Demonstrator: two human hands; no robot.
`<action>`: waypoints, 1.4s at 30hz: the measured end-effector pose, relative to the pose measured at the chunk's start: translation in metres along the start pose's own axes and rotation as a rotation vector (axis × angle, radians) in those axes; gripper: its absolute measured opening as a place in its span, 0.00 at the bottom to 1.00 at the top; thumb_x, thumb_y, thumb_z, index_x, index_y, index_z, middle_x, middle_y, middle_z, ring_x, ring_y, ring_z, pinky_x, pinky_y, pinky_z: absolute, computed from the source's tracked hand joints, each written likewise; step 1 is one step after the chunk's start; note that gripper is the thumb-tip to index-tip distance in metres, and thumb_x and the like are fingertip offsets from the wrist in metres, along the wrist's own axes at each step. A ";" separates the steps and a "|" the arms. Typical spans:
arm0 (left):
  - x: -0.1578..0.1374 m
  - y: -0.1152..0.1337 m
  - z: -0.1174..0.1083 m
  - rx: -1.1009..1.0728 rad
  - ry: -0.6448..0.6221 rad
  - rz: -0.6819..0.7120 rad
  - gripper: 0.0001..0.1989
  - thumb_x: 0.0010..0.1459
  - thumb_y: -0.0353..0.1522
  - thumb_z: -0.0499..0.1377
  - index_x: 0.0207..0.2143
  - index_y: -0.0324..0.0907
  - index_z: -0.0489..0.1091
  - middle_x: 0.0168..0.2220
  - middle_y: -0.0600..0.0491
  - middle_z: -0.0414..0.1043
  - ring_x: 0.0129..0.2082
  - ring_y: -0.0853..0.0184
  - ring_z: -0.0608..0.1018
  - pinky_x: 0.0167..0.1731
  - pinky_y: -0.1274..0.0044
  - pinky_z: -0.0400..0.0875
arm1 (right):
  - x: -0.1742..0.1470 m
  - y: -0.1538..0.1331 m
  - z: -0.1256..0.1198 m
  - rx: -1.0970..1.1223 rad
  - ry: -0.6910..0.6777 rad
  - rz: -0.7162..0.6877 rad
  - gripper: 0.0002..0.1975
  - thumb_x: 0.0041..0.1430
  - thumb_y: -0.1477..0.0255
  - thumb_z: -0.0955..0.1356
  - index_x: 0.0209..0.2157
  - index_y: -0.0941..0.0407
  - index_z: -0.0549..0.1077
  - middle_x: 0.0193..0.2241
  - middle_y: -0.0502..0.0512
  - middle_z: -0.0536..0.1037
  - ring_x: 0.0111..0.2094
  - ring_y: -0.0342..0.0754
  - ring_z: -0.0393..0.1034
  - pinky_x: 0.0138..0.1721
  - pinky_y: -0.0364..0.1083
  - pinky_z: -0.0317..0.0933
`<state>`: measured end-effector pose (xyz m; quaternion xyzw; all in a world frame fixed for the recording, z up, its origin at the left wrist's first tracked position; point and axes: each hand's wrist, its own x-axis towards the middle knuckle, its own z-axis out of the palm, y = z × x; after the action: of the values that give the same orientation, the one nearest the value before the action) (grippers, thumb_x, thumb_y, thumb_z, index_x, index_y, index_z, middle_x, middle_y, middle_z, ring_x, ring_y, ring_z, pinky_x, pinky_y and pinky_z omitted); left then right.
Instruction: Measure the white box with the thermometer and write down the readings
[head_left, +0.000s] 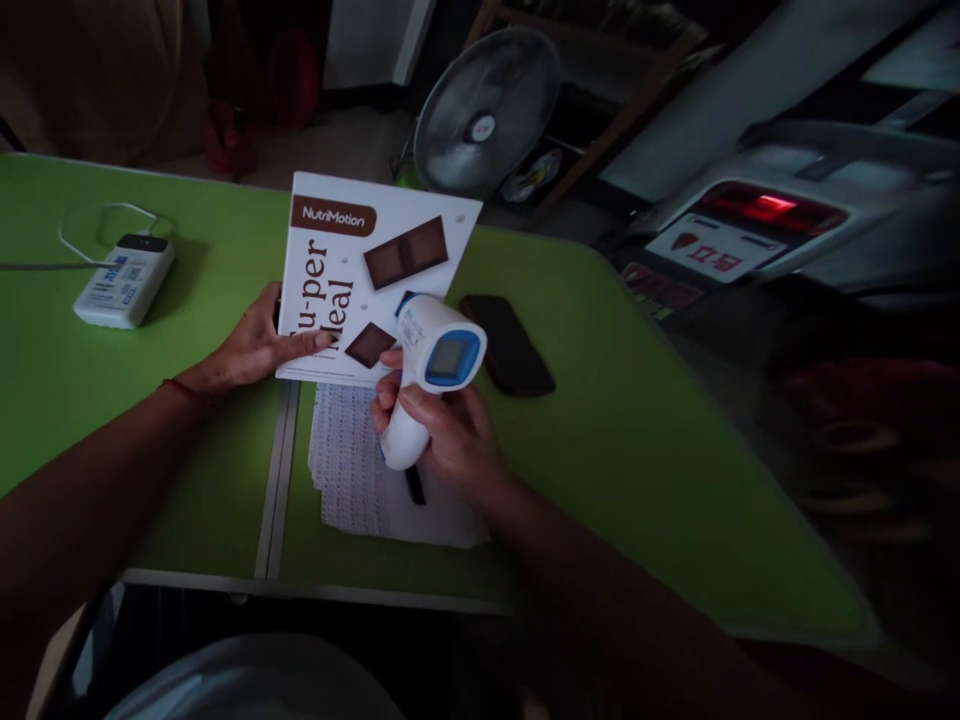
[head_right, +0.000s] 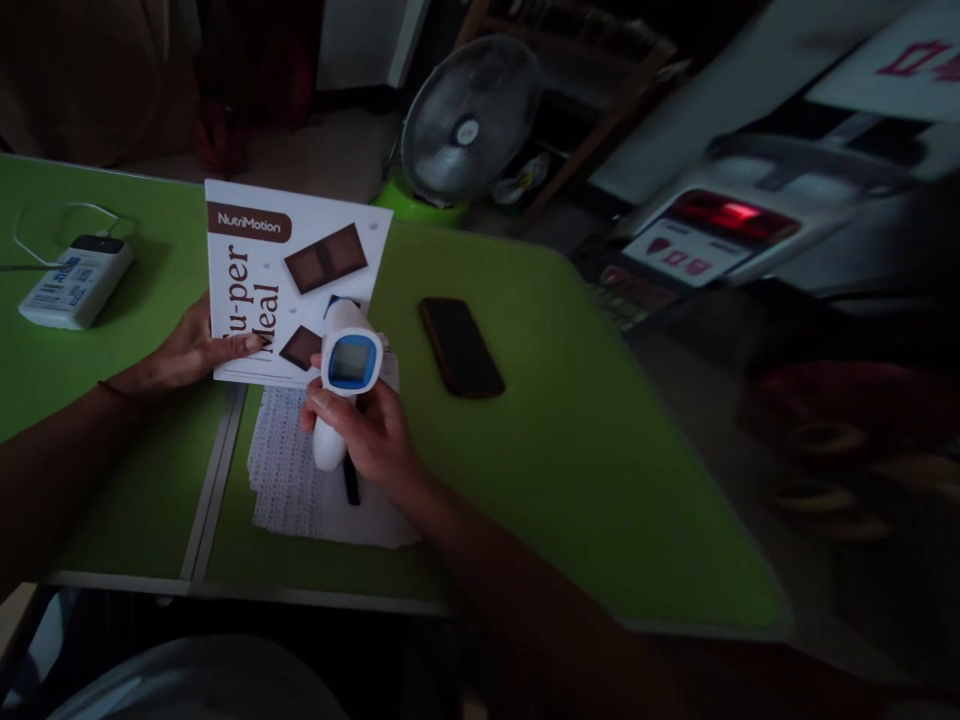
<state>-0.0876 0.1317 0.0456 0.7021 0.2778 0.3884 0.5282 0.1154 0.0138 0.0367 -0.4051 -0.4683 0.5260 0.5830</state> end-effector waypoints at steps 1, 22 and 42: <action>0.000 0.000 0.000 -0.005 -0.010 0.003 0.32 0.48 0.47 0.74 0.48 0.39 0.69 0.45 0.44 0.78 0.44 0.54 0.81 0.42 0.65 0.80 | 0.000 -0.001 0.000 -0.015 -0.003 0.000 0.19 0.54 0.59 0.74 0.44 0.52 0.71 0.24 0.45 0.73 0.23 0.45 0.70 0.25 0.47 0.65; -0.002 0.007 -0.002 0.001 -0.042 0.013 0.29 0.48 0.45 0.74 0.45 0.42 0.69 0.43 0.45 0.78 0.44 0.53 0.80 0.41 0.64 0.79 | -0.004 -0.005 0.005 -0.075 0.014 0.043 0.17 0.53 0.56 0.74 0.35 0.53 0.71 0.22 0.47 0.75 0.23 0.46 0.73 0.27 0.48 0.71; -0.002 0.008 0.000 -0.034 0.018 0.000 0.29 0.48 0.44 0.75 0.48 0.42 0.71 0.46 0.46 0.78 0.45 0.54 0.79 0.42 0.65 0.78 | -0.003 -0.006 -0.005 -0.205 -0.020 -0.056 0.12 0.55 0.62 0.74 0.32 0.54 0.72 0.26 0.50 0.77 0.27 0.46 0.75 0.32 0.49 0.73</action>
<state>-0.0894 0.1279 0.0523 0.6896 0.2760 0.3991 0.5376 0.1215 0.0104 0.0407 -0.4440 -0.5365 0.4632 0.5482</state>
